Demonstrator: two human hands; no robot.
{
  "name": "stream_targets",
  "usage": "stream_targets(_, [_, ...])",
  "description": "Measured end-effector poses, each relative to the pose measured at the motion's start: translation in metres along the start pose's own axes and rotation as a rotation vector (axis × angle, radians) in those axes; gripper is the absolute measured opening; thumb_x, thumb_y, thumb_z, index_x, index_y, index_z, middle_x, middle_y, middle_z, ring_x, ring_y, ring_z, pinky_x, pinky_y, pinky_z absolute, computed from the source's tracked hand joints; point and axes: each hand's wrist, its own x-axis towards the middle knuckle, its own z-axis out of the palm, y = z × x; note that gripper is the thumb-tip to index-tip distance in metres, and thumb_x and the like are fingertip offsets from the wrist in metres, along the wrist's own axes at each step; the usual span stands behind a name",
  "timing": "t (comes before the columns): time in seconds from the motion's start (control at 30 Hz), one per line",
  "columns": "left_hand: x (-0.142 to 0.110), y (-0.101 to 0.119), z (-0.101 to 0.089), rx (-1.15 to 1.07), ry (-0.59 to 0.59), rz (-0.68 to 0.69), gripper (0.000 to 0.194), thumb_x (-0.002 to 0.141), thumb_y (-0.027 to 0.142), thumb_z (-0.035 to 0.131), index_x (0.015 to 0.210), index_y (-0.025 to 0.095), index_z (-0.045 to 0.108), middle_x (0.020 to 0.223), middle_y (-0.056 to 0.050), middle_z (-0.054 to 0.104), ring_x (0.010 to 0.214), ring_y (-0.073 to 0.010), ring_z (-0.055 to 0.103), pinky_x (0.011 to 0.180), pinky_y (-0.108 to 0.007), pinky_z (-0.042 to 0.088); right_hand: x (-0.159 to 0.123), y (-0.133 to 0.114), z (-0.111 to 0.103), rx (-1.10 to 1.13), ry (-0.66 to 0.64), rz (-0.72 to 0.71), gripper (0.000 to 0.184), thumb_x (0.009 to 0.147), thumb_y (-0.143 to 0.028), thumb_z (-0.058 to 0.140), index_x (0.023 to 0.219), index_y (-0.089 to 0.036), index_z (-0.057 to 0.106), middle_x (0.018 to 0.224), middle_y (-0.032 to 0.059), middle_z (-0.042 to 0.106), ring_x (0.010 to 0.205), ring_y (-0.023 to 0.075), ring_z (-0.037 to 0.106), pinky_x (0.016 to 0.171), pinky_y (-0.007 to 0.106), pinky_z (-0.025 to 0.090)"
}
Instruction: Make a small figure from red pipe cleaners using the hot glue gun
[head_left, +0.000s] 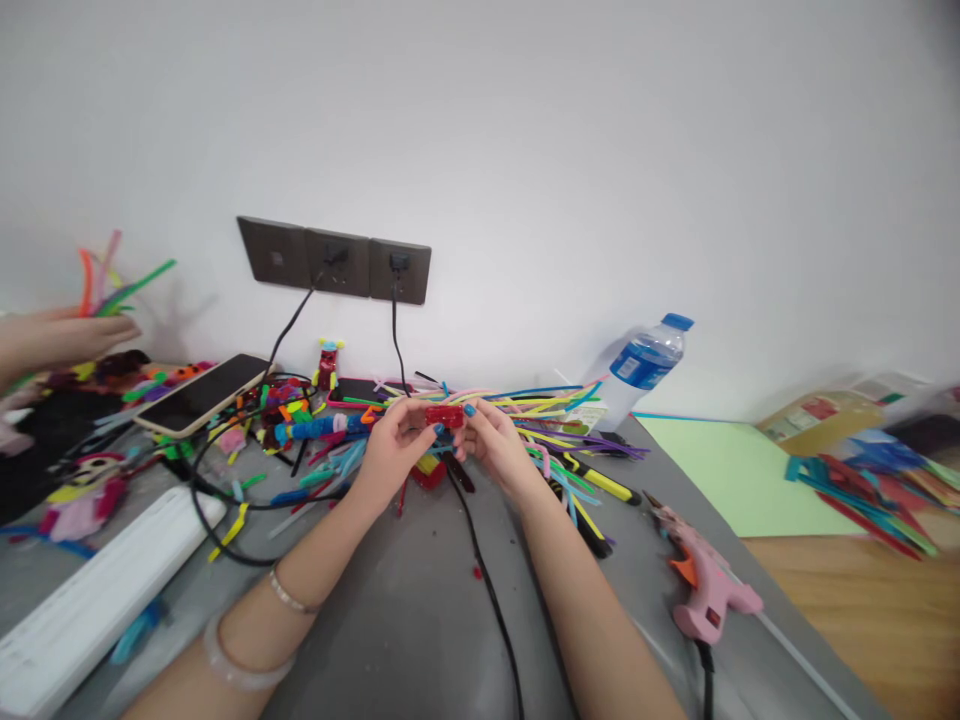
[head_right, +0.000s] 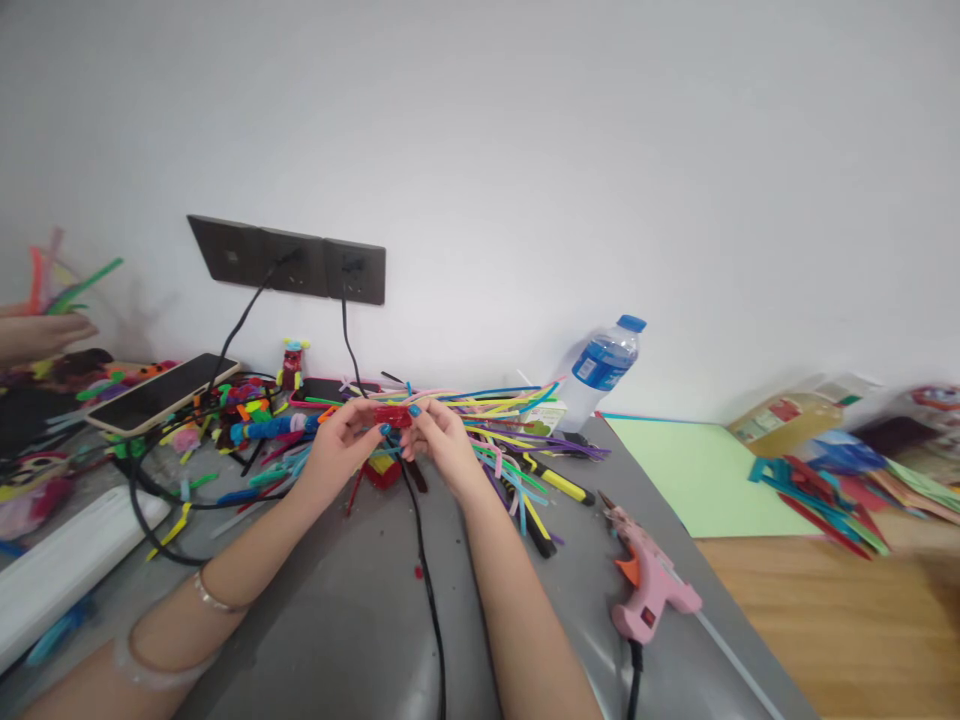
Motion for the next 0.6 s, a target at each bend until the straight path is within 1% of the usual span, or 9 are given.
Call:
stream_targets(0.13, [-0.0007, 0.0002, 0.0005, -0.023, -0.006, -0.009, 0.022, 0.080, 0.022, 0.069, 0.102, 0.019, 0.065, 0.102, -0.006, 0.069, 0.095, -0.0194, 0.068, 0.085, -0.034, 0.057, -0.0010, 0.0000, -0.0006, -0.058, 0.005, -0.005, 0.038, 0.073, -0.048, 0.081, 0.089, -0.020, 0.060, 0.059, -0.0055, 0.065, 0.046, 0.0088, 0.060, 0.046, 0.019, 0.051])
stream_targets(0.33, [-0.0026, 0.0040, 0.0014, -0.035, -0.013, -0.011, 0.029, 0.079, 0.020, 0.068, 0.108, 0.020, 0.062, 0.107, -0.007, 0.069, 0.097, -0.0185, 0.067, 0.087, -0.032, 0.056, -0.0002, 0.0002, -0.0016, -0.080, 0.008, -0.002, 0.037, 0.074, -0.048, 0.079, 0.087, -0.018, 0.061, 0.058, -0.0048, 0.065, 0.046, 0.0079, 0.059, 0.047, 0.018, 0.051])
stream_targets(0.43, [-0.0027, 0.0044, 0.0009, -0.026, -0.009, -0.001, 0.030, 0.080, 0.020, 0.067, 0.108, 0.020, 0.061, 0.105, -0.006, 0.068, 0.094, -0.0175, 0.066, 0.085, -0.031, 0.056, 0.0000, 0.0000, -0.0023, -0.097, 0.008, -0.001, 0.037, 0.074, -0.049, 0.079, 0.086, -0.018, 0.062, 0.057, -0.0045, 0.064, 0.045, 0.0079, 0.059, 0.047, 0.018, 0.050])
stream_targets(0.6, [-0.0016, 0.0026, -0.0004, -0.006, -0.003, 0.018, 0.025, 0.078, 0.023, 0.069, 0.102, 0.020, 0.062, 0.095, -0.004, 0.065, 0.087, -0.0166, 0.064, 0.078, -0.029, 0.055, -0.0009, -0.0008, -0.0027, -0.133, 0.001, 0.006, 0.038, 0.073, -0.050, 0.079, 0.085, -0.018, 0.062, 0.058, -0.0041, 0.065, 0.044, 0.0079, 0.058, 0.047, 0.019, 0.049])
